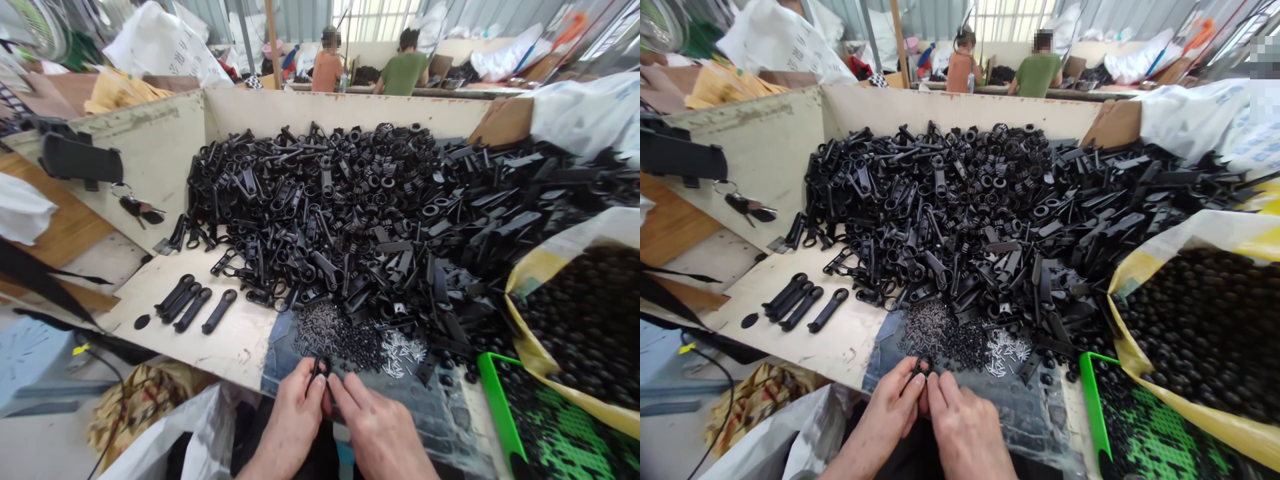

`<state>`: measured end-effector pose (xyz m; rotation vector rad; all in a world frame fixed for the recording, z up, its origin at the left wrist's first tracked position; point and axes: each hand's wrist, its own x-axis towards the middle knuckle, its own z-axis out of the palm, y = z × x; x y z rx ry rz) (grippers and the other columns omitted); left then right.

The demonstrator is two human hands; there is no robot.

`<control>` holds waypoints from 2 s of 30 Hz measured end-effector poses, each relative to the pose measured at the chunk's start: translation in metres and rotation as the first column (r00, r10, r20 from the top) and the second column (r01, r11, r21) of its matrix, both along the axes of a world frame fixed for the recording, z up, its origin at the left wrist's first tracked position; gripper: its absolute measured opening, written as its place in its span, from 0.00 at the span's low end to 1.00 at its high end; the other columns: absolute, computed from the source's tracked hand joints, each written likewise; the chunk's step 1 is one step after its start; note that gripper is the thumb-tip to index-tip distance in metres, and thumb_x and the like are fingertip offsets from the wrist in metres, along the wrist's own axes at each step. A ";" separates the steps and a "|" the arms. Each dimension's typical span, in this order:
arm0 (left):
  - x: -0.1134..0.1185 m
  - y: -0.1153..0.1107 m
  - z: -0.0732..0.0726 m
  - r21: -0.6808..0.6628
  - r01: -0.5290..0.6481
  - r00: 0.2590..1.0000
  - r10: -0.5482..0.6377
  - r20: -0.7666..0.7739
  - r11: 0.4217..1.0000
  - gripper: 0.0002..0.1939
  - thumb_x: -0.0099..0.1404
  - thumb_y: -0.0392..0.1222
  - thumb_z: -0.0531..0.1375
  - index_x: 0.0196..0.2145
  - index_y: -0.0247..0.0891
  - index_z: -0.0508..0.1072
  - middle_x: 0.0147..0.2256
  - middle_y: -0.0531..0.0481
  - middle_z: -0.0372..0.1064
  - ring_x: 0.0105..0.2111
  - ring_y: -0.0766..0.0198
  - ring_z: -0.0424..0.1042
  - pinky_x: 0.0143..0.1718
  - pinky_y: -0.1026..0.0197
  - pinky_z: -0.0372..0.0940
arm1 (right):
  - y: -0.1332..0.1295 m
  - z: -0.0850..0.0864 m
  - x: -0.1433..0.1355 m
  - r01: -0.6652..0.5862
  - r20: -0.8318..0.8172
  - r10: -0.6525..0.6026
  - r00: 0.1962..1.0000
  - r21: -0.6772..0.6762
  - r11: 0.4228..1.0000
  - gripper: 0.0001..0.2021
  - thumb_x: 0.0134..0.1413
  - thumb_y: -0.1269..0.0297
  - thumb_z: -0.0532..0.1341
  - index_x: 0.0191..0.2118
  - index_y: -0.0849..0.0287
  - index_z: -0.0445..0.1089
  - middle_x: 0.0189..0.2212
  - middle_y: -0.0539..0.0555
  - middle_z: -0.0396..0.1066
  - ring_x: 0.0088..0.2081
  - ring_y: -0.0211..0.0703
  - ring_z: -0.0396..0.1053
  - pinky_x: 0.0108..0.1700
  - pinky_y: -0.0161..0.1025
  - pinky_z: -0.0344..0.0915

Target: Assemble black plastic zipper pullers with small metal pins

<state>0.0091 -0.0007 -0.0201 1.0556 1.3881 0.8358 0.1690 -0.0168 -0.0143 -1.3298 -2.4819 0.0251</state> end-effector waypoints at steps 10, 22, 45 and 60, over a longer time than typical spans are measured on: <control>-0.018 -0.006 0.002 0.268 0.064 0.972 0.001 -0.236 0.961 0.10 0.67 0.49 0.63 0.44 0.47 0.76 0.31 0.48 0.78 0.31 0.53 0.77 0.35 0.60 0.65 | 0.013 0.047 0.029 -0.006 -0.156 -0.039 0.987 -0.278 0.960 0.11 0.62 0.74 0.58 0.43 0.53 0.75 0.33 0.49 0.79 0.31 0.41 0.79 0.30 0.32 0.69; -0.017 0.021 0.030 -0.271 -0.146 0.814 0.271 0.514 0.952 0.30 0.49 0.54 0.76 0.42 0.35 0.74 0.26 0.54 0.73 0.17 0.74 0.63 0.18 0.71 0.54 | 0.095 0.061 0.064 0.403 -0.310 -0.407 0.859 -0.080 0.912 0.13 0.72 0.60 0.54 0.43 0.55 0.76 0.36 0.53 0.78 0.35 0.41 0.77 0.37 0.34 0.67; 0.012 0.004 0.038 -0.229 -0.008 0.859 0.124 0.496 0.973 0.20 0.69 0.53 0.60 0.55 0.42 0.67 0.36 0.50 0.75 0.35 0.61 0.68 0.41 0.59 0.60 | 0.023 0.078 0.050 -0.118 -0.446 -0.061 0.893 -0.362 0.925 0.13 0.74 0.65 0.52 0.36 0.53 0.69 0.31 0.48 0.72 0.32 0.37 0.73 0.36 0.32 0.69; 0.036 0.012 0.041 -0.352 -0.160 0.658 0.366 0.658 0.922 0.24 0.59 0.47 0.72 0.51 0.42 0.73 0.45 0.45 0.79 0.50 0.52 0.76 0.54 0.53 0.66 | 0.000 -0.008 0.015 0.115 -0.573 -0.058 0.818 0.064 0.991 0.22 0.65 0.68 0.62 0.63 0.59 0.68 0.49 0.60 0.78 0.44 0.46 0.82 0.41 0.30 0.78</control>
